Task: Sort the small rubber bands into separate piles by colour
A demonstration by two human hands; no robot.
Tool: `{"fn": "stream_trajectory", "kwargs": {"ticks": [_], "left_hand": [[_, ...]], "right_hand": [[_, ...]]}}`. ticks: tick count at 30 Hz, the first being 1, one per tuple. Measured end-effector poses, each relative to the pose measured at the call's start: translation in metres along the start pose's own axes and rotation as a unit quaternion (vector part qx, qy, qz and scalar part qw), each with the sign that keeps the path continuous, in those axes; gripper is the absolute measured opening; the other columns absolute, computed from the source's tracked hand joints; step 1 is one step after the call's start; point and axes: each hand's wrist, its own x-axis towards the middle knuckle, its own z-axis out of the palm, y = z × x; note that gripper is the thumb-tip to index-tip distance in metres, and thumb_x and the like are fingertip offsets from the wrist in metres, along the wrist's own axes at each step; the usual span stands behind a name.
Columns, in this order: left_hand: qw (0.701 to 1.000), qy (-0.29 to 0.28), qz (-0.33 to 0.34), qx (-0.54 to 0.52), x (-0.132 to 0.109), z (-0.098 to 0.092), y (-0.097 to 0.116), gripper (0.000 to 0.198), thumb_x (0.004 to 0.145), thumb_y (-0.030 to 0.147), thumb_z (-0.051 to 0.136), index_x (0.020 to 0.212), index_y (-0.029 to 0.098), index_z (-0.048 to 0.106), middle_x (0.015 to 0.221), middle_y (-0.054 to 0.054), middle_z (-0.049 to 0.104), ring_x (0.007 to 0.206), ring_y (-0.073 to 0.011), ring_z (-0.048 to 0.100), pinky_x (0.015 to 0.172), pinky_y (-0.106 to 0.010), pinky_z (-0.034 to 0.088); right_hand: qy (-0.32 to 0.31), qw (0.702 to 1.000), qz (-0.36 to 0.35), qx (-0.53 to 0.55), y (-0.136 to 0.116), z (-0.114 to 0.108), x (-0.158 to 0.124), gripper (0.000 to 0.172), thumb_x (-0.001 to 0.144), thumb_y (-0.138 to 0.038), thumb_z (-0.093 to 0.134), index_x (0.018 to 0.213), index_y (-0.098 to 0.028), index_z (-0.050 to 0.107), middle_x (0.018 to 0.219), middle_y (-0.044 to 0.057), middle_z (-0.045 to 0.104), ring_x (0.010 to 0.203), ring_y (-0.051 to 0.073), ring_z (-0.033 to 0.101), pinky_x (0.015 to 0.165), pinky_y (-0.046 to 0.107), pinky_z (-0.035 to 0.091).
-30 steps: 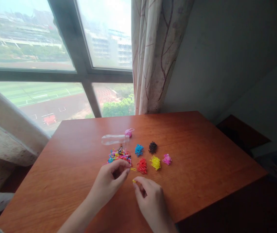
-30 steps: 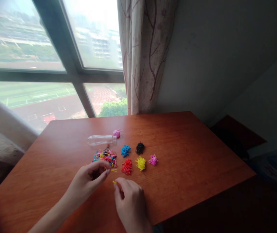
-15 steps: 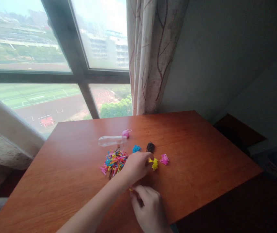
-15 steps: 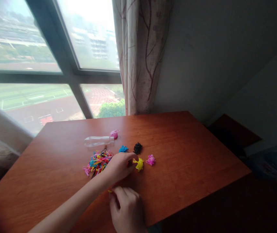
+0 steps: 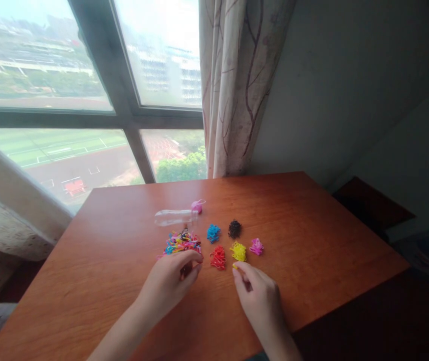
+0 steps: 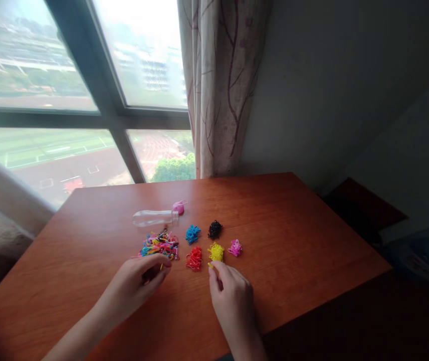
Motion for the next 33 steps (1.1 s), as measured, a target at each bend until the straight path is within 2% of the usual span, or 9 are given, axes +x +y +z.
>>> {"fn": "stream_trajectory", "kwargs": {"ticks": [4,8,16,24,33], "left_hand": [[0.999,0.024,-0.011,-0.026,-0.026,0.0,-0.017,0.018,0.089,0.025,0.049,0.084,0.02,0.066,0.059,0.004,0.058,0.052,-0.01,0.049,0.052,-0.018,0.036],[0.996,0.055,-0.026,-0.065,-0.039,-0.001,-0.028,0.019,0.089,0.029,0.051,0.083,0.019,0.067,0.058,0.004,0.056,0.051,-0.0097,0.048,0.051,-0.017,0.038],[0.987,0.093,-0.062,-0.115,-0.038,-0.006,-0.027,0.021,0.086,0.032,0.054,0.078,0.018,0.067,0.054,0.005,0.05,0.05,-0.0094,0.044,0.049,-0.017,0.037],[0.987,0.094,-0.06,-0.119,-0.042,-0.005,-0.026,0.019,0.086,0.031,0.055,0.077,0.019,0.067,0.057,0.004,0.056,0.05,-0.0095,0.047,0.05,-0.017,0.038],[0.989,0.09,-0.056,-0.1,-0.041,-0.004,-0.028,0.021,0.088,0.031,0.053,0.078,0.018,0.066,0.055,0.005,0.052,0.049,-0.0092,0.046,0.049,-0.017,0.037]], "right_hand": [[0.0,0.998,-0.003,-0.064,0.02,-0.013,0.014,0.036,0.102,-0.035,0.041,0.093,-0.019,0.072,0.071,0.005,0.071,0.058,0.016,0.064,0.059,0.024,0.042],[-0.003,0.995,-0.004,-0.095,0.028,-0.021,0.025,0.037,0.102,-0.037,0.041,0.091,-0.019,0.073,0.068,0.005,0.069,0.056,0.015,0.062,0.057,0.024,0.039],[-0.048,0.992,-0.011,-0.117,0.03,-0.021,0.033,0.033,0.101,-0.034,0.042,0.092,-0.021,0.072,0.071,0.004,0.071,0.059,0.015,0.064,0.057,0.024,0.037],[-0.039,0.992,-0.005,-0.12,0.03,-0.018,0.033,0.033,0.1,-0.033,0.042,0.093,-0.022,0.072,0.07,0.004,0.071,0.059,0.016,0.065,0.056,0.024,0.038],[-0.026,0.997,0.011,-0.078,0.033,-0.019,0.03,0.03,0.099,-0.034,0.045,0.093,-0.02,0.072,0.072,0.004,0.071,0.058,0.016,0.063,0.059,0.024,0.04]]}}
